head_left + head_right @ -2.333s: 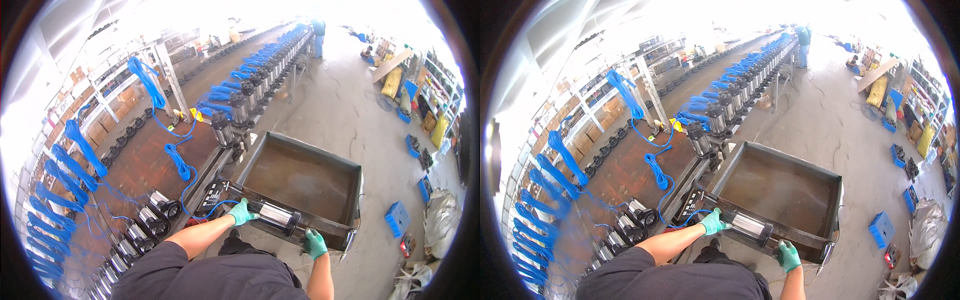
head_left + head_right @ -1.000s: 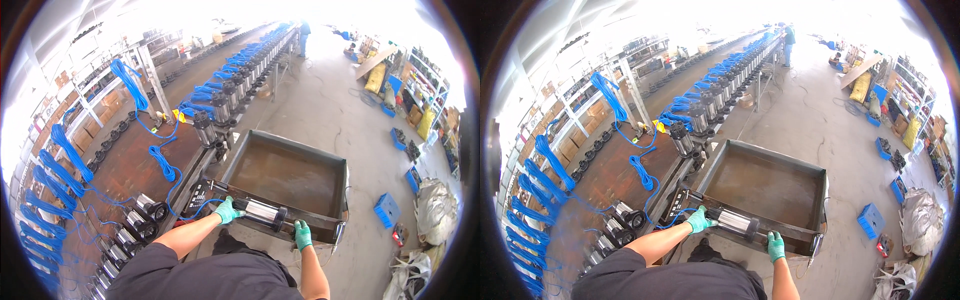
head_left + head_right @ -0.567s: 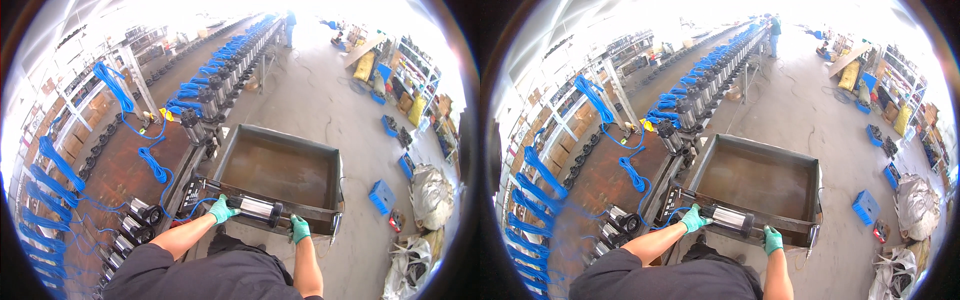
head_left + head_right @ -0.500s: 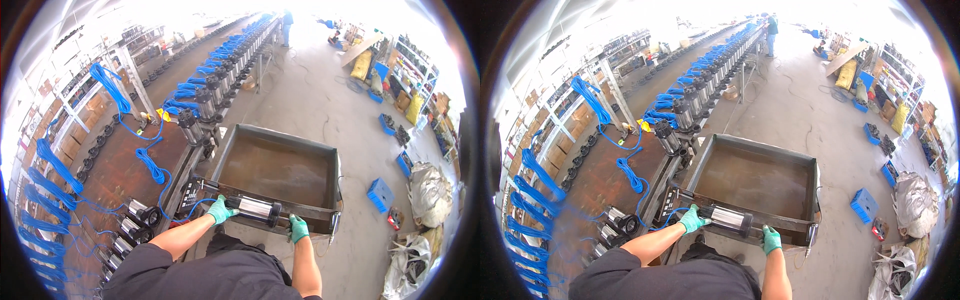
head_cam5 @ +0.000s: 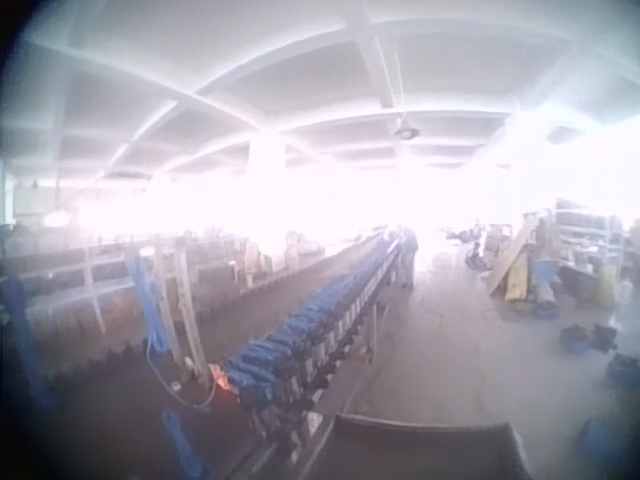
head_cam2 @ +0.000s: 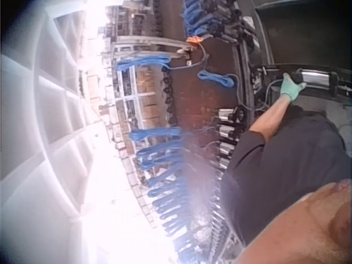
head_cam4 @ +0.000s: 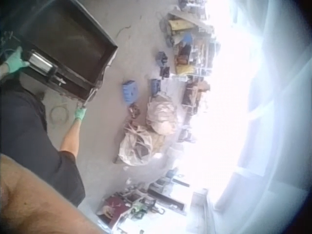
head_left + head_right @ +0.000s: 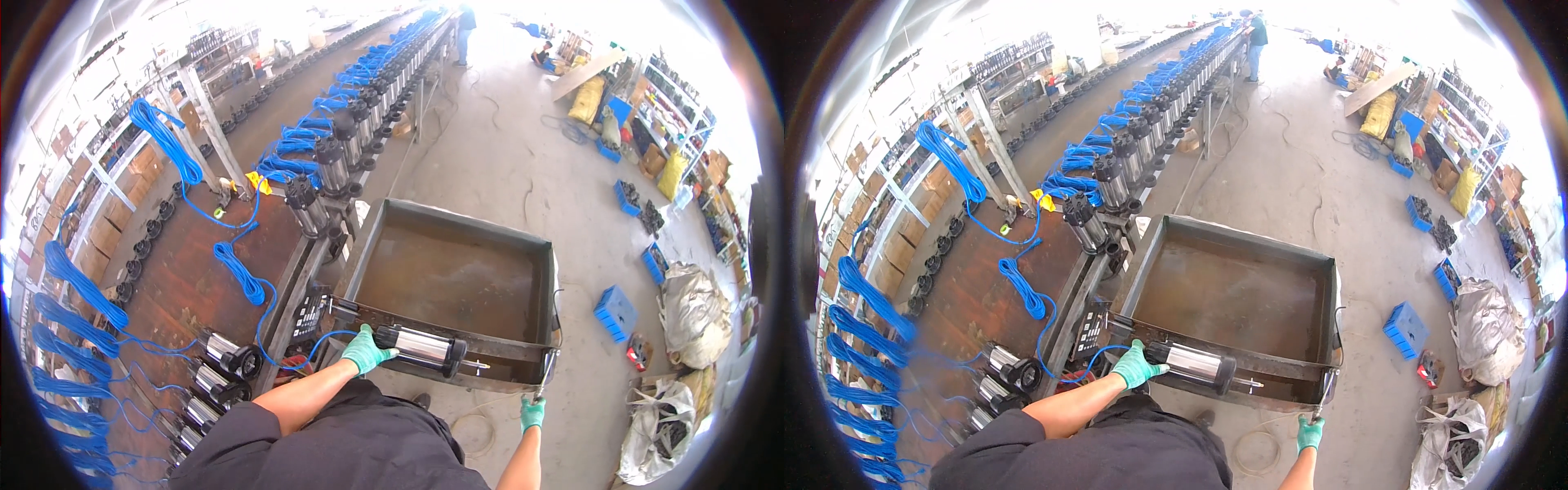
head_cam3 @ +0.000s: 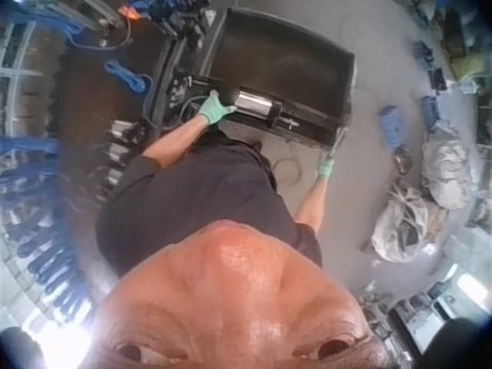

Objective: The person, wearing gloves, picks up a pump from a conveyor, places it into a water tank, and then returns it to the conveyor. They use a wrench to adjust parts of the pump while it is submerged.

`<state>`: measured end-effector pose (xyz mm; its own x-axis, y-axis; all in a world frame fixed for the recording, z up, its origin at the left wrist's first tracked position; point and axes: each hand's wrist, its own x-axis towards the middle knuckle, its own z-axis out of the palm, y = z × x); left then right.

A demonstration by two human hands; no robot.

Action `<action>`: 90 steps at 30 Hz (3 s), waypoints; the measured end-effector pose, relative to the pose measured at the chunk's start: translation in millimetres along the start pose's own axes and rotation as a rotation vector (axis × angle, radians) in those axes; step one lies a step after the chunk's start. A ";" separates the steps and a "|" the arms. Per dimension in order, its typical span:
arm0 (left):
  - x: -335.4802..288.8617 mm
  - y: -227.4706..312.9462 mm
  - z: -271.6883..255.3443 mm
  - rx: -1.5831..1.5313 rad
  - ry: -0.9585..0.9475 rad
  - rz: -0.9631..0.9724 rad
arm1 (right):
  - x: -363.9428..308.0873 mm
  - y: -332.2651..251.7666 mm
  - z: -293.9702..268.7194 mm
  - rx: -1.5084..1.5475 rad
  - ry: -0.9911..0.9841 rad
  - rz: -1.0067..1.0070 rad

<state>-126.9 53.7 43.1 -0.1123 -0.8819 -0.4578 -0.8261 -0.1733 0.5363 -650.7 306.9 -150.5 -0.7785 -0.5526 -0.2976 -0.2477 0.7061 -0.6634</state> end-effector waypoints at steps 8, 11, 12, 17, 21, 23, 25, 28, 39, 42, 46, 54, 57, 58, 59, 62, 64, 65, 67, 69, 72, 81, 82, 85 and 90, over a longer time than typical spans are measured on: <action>-7.8 -7.3 2.9 0.008 0.014 0.024 | 36.1 -172.5 -12.5 0.589 0.032 0.096; -7.7 -12.4 2.5 -0.065 0.080 0.114 | 52.2 -192.9 -11.4 0.405 -0.029 0.133; -7.7 -21.7 1.6 -0.109 0.060 0.084 | 20.8 -244.7 -11.1 0.292 -0.019 0.204; -1.3 -14.4 -10.1 -0.129 0.086 0.108 | -47.7 -279.2 -11.5 0.271 -0.158 -0.227; 21.0 -33.5 6.6 -0.201 0.075 0.185 | -65.5 -229.9 31.3 0.223 -0.181 -0.325; 21.8 -31.2 6.8 -0.184 0.051 0.183 | -87.4 -241.1 36.8 0.443 -0.337 -0.159; 20.0 -34.2 7.0 -0.143 0.052 0.168 | -102.9 -259.2 36.4 0.543 -0.438 0.034; 15.0 -31.6 6.5 -0.145 0.036 0.117 | -104.9 -262.1 40.0 0.645 -0.500 0.120; 4.0 -10.6 -7.8 -0.077 0.034 0.088 | -89.1 -263.9 56.1 0.685 -0.593 0.149; 1.3 -8.3 -10.6 -0.069 0.044 0.086 | -88.5 -264.5 62.8 0.698 -0.570 0.173; 5.2 -9.6 -11.4 -0.065 0.040 0.106 | -89.7 -266.1 64.5 0.701 -0.541 0.199; 6.0 -15.7 -0.1 -0.123 0.043 0.119 | -88.9 -265.5 54.2 0.700 -0.588 0.197; 3.1 -18.2 4.5 -0.149 0.079 0.112 | -90.9 -264.0 35.6 0.706 -0.669 0.211; 2.7 -18.6 5.4 -0.169 0.078 0.113 | -89.0 -259.9 24.5 0.606 -0.703 0.168; 3.6 -20.8 6.3 -0.190 0.077 0.114 | -78.7 -243.0 19.3 0.604 -0.687 0.168; 4.0 -24.9 7.4 -0.200 0.095 0.141 | -40.4 -198.4 -5.6 -0.120 -0.229 -0.318; 7.2 -27.9 7.7 -0.212 0.087 0.134 | -22.3 -204.0 -38.3 -0.443 -0.122 -0.230; 9.9 -30.6 8.7 -0.216 0.074 0.129 | -13.2 -212.1 -50.1 -0.614 -0.097 -0.150; 9.9 -29.5 9.3 -0.225 0.064 0.122 | 5.5 -215.4 -55.0 -0.692 -0.077 -0.141; 8.2 -24.2 6.3 -0.257 0.056 0.140 | 28.8 -218.1 -42.6 -0.846 -0.098 -0.143; 3.0 -33.0 3.6 -0.190 0.090 0.076 | 36.1 -234.3 -24.2 -0.821 -0.016 -0.176; -2.2 -13.3 -14.4 -0.101 0.005 0.149 | 22.7 -230.4 -31.1 -0.549 0.285 -0.443; -8.1 -13.7 -25.4 -0.153 0.070 0.156 | 10.8 -247.3 -26.9 -0.443 0.194 -0.447; 28.9 -73.9 -24.0 -0.187 0.486 0.222 | -37.0 -288.2 2.4 -0.089 0.044 -0.616; 87.8 -143.4 -58.9 -0.900 0.292 -0.312 | -129.8 -359.0 68.2 0.014 -0.151 -0.775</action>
<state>14.2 -24.7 -32.2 0.2786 -0.7923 -0.5428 -0.0554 -0.5775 0.8145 -421.4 94.9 79.4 -0.2995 -0.9400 0.1637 -0.6795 0.0897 -0.7282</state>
